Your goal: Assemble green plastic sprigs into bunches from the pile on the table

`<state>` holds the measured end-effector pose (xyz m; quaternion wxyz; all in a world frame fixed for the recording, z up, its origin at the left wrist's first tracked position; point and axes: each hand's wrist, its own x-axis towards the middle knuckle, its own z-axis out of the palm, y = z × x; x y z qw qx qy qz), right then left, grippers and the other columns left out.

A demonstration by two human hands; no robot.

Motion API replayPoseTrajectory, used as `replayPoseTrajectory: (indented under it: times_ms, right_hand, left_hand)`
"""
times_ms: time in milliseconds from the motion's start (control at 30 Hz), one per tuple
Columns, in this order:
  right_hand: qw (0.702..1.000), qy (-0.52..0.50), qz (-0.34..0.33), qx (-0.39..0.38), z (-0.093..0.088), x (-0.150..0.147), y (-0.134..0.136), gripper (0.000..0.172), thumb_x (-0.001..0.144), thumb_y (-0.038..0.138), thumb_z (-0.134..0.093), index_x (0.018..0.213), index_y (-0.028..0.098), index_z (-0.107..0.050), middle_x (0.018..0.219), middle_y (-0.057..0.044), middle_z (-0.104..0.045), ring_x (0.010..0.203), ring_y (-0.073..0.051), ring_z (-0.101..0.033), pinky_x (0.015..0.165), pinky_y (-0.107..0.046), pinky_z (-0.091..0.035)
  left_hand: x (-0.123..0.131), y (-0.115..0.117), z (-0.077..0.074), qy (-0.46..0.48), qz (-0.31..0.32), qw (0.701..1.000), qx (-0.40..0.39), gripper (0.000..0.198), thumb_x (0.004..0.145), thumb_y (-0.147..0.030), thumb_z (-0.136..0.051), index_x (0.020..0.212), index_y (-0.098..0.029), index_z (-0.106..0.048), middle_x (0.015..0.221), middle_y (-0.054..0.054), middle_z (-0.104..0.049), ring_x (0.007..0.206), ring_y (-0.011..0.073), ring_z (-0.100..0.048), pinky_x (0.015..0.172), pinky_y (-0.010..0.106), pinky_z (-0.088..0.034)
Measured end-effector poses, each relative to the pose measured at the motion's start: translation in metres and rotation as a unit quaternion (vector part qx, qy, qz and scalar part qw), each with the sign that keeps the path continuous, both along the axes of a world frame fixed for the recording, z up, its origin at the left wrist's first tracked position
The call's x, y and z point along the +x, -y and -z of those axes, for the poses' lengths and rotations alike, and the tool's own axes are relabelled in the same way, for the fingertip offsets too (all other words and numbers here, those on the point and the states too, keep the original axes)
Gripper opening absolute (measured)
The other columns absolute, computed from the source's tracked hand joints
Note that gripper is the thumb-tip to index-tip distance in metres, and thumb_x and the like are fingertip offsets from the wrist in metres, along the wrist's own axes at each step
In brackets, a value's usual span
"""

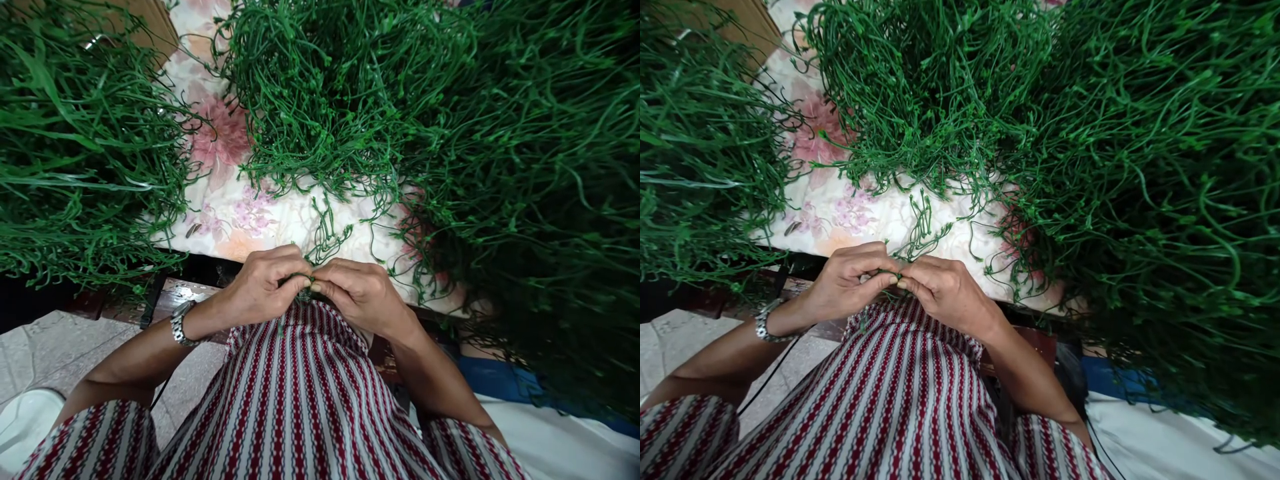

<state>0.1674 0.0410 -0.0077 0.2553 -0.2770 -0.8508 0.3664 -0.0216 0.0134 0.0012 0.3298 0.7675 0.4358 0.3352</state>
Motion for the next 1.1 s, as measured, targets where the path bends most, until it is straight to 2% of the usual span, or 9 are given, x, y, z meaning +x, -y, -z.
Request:
replayPoseTrajectory:
  times_ms: [100, 233, 333, 433, 600, 733, 833, 967, 1100]
  right_hand:
    - [1.0, 0.016, -0.017, 0.017, -0.001, -0.001, -0.001, 0.016, 0.089, 0.019, -0.046, 0.082, 0.013, -0.059, 0.072, -0.004, -0.058, 0.068, -0.011, -0.053, 0.063, -0.022, -0.042]
    - [0.998, 0.057, -0.028, 0.009, 0.0, -0.002, -0.004, 0.019, 0.089, 0.023, -0.043, 0.072, 0.016, -0.049, 0.065, 0.0, -0.047, 0.064, -0.011, -0.043, 0.06, -0.023, -0.036]
    - [0.997, 0.055, -0.027, -0.045, 0.002, -0.002, -0.005, 0.025, 0.088, 0.034, -0.047, 0.07, 0.017, -0.042, 0.065, 0.002, -0.042, 0.06, -0.009, -0.039, 0.056, -0.021, -0.032]
    - [0.995, 0.061, -0.031, -0.073, 0.003, -0.001, -0.006, 0.031, 0.087, 0.042, -0.048, 0.07, 0.017, -0.041, 0.065, 0.003, -0.042, 0.059, -0.008, -0.037, 0.055, -0.02, -0.029]
    - [0.991, 0.073, -0.079, -0.077, -0.003, 0.001, -0.009, 0.03, 0.09, 0.036, -0.044, 0.068, 0.017, -0.04, 0.062, 0.005, -0.04, 0.057, -0.007, -0.036, 0.055, -0.02, -0.028]
    - [0.993, 0.04, -0.078, -0.08, -0.007, 0.003, -0.011, 0.028, 0.091, 0.03, -0.043, 0.067, 0.017, -0.039, 0.062, 0.005, -0.037, 0.058, -0.006, -0.036, 0.056, -0.02, -0.027]
    - [0.989, 0.033, -0.088, -0.114, -0.005, 0.003, -0.01, 0.031, 0.09, 0.032, -0.042, 0.064, 0.017, -0.035, 0.058, 0.006, -0.032, 0.054, -0.005, -0.032, 0.053, -0.02, -0.025]
    - [0.975, 0.036, -0.128, -0.18, -0.002, 0.001, -0.011, 0.035, 0.09, 0.035, -0.042, 0.061, 0.016, -0.035, 0.056, 0.007, -0.029, 0.05, -0.004, -0.029, 0.05, -0.019, -0.023]
    - [0.945, -0.015, -0.19, -0.266, -0.001, 0.001, -0.014, 0.036, 0.089, 0.036, -0.045, 0.06, 0.015, -0.039, 0.055, 0.007, -0.03, 0.048, -0.003, -0.028, 0.046, -0.018, -0.023]
  left_hand:
    - [0.0, 0.0, -0.004, -0.068, 0.009, 0.997, 0.017, 0.01, 0.077, -0.007, -0.048, 0.075, -0.013, -0.056, 0.063, -0.002, -0.048, 0.059, 0.0085, -0.045, 0.054, 0.022, -0.035]
    - [0.002, 0.002, -0.007, -0.212, 0.03, 0.975, 0.057, 0.014, 0.078, -0.009, -0.043, 0.071, -0.014, -0.053, 0.065, 0.0, -0.047, 0.058, 0.0112, -0.042, 0.054, 0.026, -0.032]
    - [0.005, 0.003, -0.006, -0.233, 0.04, 0.969, 0.071, 0.014, 0.079, -0.01, -0.041, 0.071, -0.015, -0.051, 0.067, 0.0, -0.049, 0.058, 0.0117, -0.043, 0.054, 0.027, -0.032]
    - [0.006, 0.003, -0.006, -0.24, 0.054, 0.968, 0.05, 0.013, 0.079, -0.011, -0.04, 0.073, -0.015, -0.051, 0.07, 0.001, -0.051, 0.06, 0.0121, -0.045, 0.054, 0.026, -0.034]
    - [0.005, 0.0, -0.013, -0.288, 0.064, 0.956, 0.009, 0.014, 0.081, -0.014, -0.04, 0.073, -0.016, -0.052, 0.067, 0.0, -0.052, 0.058, 0.0119, -0.046, 0.052, 0.025, -0.031]
    - [0.004, -0.002, -0.012, -0.216, 0.069, 0.973, 0.028, 0.021, 0.081, -0.015, -0.042, 0.062, -0.015, -0.05, 0.057, -0.002, -0.047, 0.052, 0.0089, -0.039, 0.049, 0.024, -0.026]
    - [0.002, -0.004, -0.008, -0.178, 0.089, 0.98, 0.031, 0.025, 0.079, -0.012, -0.042, 0.055, -0.015, -0.046, 0.053, -0.003, -0.044, 0.049, 0.0077, -0.035, 0.047, 0.024, -0.024]
    - [-0.002, -0.01, -0.007, -0.149, 0.169, 0.974, 0.028, 0.027, 0.078, -0.009, -0.04, 0.052, -0.015, -0.042, 0.051, -0.003, -0.042, 0.047, 0.0079, -0.033, 0.047, 0.026, -0.023]
    - [-0.004, -0.017, -0.008, -0.064, 0.237, 0.969, 0.02, 0.029, 0.081, -0.011, -0.04, 0.052, -0.016, -0.039, 0.05, -0.003, -0.04, 0.048, 0.0085, -0.036, 0.048, 0.025, -0.027]
